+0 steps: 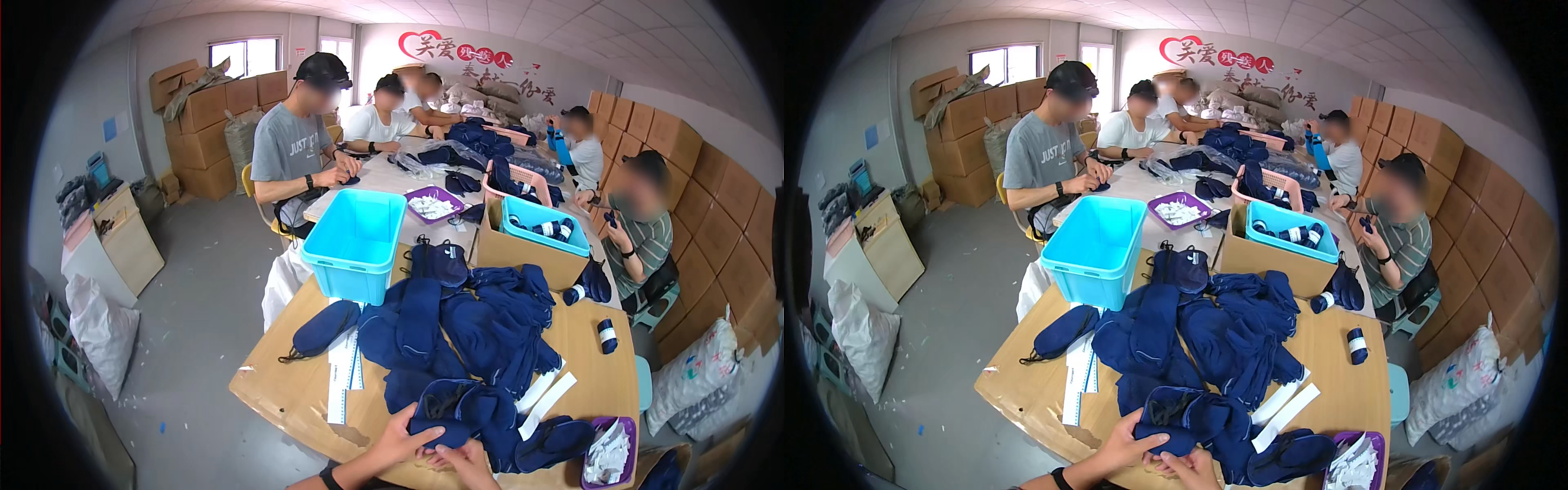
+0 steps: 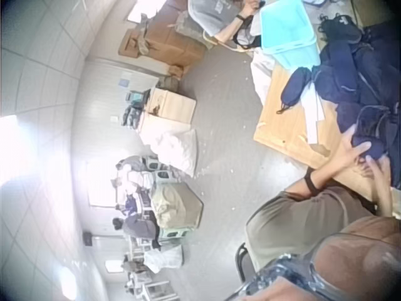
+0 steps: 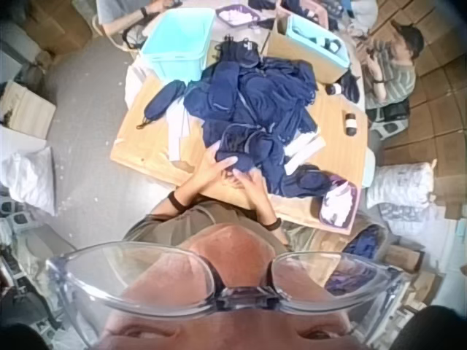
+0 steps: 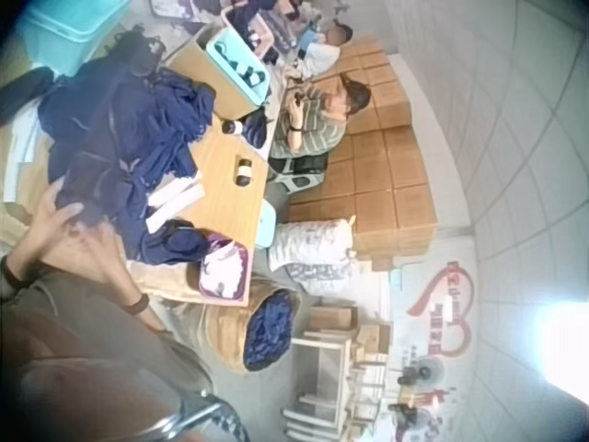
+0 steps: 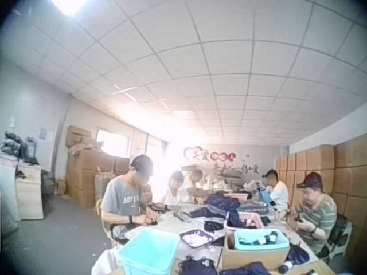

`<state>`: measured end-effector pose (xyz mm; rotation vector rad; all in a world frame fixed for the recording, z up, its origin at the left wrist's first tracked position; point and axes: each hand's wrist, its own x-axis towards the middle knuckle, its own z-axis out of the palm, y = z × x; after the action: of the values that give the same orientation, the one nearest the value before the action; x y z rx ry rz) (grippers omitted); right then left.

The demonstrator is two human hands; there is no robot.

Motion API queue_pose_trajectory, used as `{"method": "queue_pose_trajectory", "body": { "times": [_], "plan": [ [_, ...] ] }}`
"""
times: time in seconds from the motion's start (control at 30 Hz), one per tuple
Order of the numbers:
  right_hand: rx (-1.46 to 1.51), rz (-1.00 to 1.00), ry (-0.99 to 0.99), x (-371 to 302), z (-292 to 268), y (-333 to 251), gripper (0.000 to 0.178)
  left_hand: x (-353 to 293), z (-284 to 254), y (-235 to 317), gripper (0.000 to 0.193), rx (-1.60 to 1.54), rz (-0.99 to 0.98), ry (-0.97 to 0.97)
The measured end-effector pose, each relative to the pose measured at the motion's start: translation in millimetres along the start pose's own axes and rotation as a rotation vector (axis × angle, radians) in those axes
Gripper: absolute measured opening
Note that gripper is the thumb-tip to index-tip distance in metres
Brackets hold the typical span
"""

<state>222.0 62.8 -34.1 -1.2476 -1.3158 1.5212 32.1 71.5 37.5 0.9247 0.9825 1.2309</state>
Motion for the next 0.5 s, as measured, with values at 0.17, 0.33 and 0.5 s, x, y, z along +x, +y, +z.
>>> {"method": "queue_pose_trajectory", "body": {
  "times": [0.17,0.33,0.5],
  "plan": [
    [-0.093,-0.092,0.005,-4,-1,-9,0.024,1,-3,-7,0.039,0.038,-0.039,-0.045],
    [-0.156,-0.178,-0.009,-7,-2,-25,0.022,2,-3,-15,0.042,0.062,-0.013,-0.067],
    [-0.358,-0.236,0.050,-10,-3,-23,0.025,10,-2,-31,0.036,0.130,0.152,0.023]
  ]
}}
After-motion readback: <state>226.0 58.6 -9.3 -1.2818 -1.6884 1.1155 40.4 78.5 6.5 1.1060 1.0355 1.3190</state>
